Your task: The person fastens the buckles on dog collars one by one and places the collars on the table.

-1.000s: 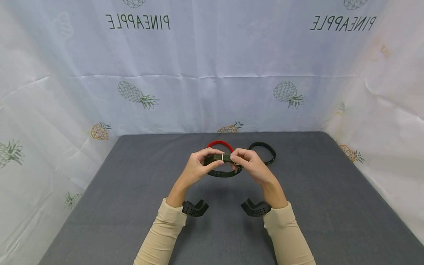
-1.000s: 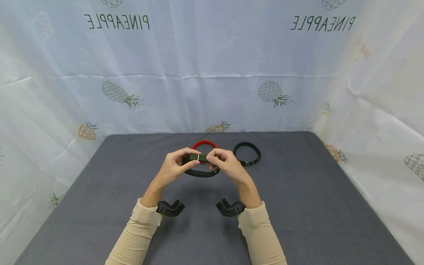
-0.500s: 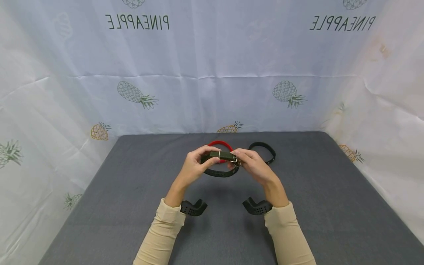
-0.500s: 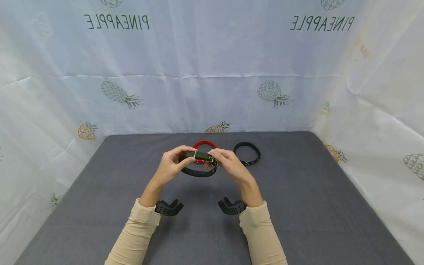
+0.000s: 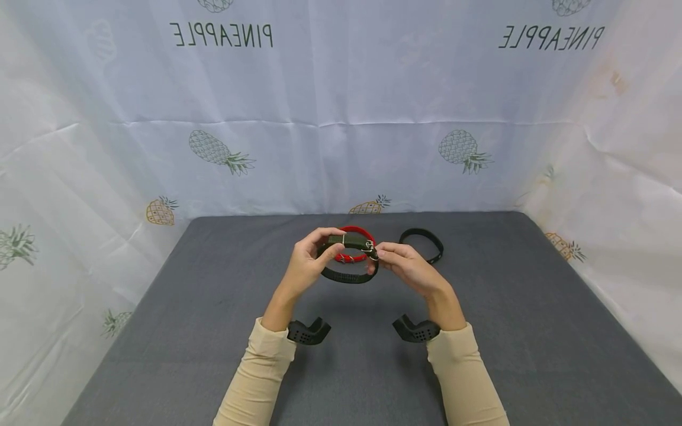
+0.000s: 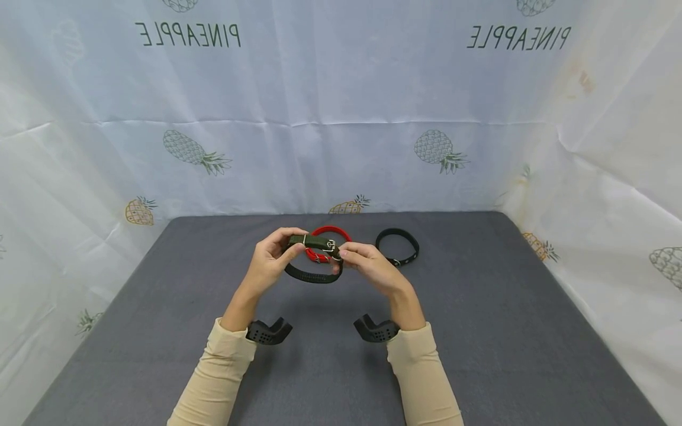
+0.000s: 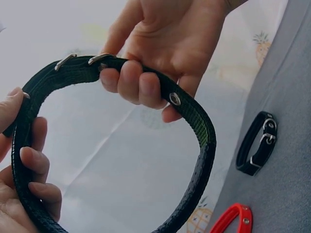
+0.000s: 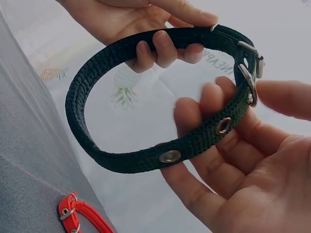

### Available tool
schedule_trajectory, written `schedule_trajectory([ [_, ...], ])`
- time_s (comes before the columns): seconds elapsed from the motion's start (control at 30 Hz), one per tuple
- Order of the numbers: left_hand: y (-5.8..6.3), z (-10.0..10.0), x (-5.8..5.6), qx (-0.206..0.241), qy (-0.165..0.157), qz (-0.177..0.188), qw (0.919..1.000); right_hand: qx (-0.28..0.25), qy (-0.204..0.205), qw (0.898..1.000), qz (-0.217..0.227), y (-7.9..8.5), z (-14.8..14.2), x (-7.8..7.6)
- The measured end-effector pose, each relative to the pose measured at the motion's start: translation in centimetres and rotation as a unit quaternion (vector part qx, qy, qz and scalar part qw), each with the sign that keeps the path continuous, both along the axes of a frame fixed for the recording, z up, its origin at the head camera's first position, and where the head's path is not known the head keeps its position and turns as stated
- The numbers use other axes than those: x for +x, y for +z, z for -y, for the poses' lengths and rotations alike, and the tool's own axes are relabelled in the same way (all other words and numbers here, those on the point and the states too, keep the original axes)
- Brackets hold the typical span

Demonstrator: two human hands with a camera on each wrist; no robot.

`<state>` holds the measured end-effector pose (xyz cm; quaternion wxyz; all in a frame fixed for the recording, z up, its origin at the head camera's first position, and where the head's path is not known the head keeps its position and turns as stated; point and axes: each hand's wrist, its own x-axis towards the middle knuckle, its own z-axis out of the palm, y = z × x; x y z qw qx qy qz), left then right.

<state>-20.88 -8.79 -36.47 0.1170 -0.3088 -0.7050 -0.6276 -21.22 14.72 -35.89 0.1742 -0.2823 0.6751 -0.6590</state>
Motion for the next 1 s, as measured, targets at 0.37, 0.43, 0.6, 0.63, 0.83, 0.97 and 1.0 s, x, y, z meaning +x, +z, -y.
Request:
schedule_trajectory([
  [0.37, 0.0, 0.4, -0.2, -0.005, 0.020, 0.003, 0.9998, -0.028, 0.008, 0.999, -0.017, -0.3, 0.0, -0.2],
  [0.43, 0.0, 0.5, -0.2, -0.008, 0.023, 0.005, 0.9997, -0.027, 0.006, 0.999, -0.024, -0.5, 0.1, -0.2],
  [0.6, 0.0, 1.0, -0.3, -0.020, 0.018, 0.024, 0.9994, -0.022, -0.015, 0.999, -0.025, -0.8, 0.7, -0.4],
  [0.63, 0.0, 1.2, -0.4, -0.023, 0.018, 0.028, 0.9992, -0.021, -0.018, 0.999, -0.023, -0.8, 0.9, -0.4],
  [0.83, 0.4, 2.1, -0.5, -0.024, 0.035, 0.035, 0.9985, -0.016, -0.031, 0.999, -0.025, -0.6, 1.9, -0.5],
  [0.97, 0.6, 2.7, -0.7, -0.006, 0.058, 0.018, 0.9981, -0.013, -0.038, 0.999, -0.035, -0.4, 2.4, -0.7],
  [1.0, 0.7, 2.9, -0.7, 0.001, 0.065, 0.012, 0.9978, -0.013, -0.040, 0.999, -0.035, -0.3, 2.5, -0.7],
])
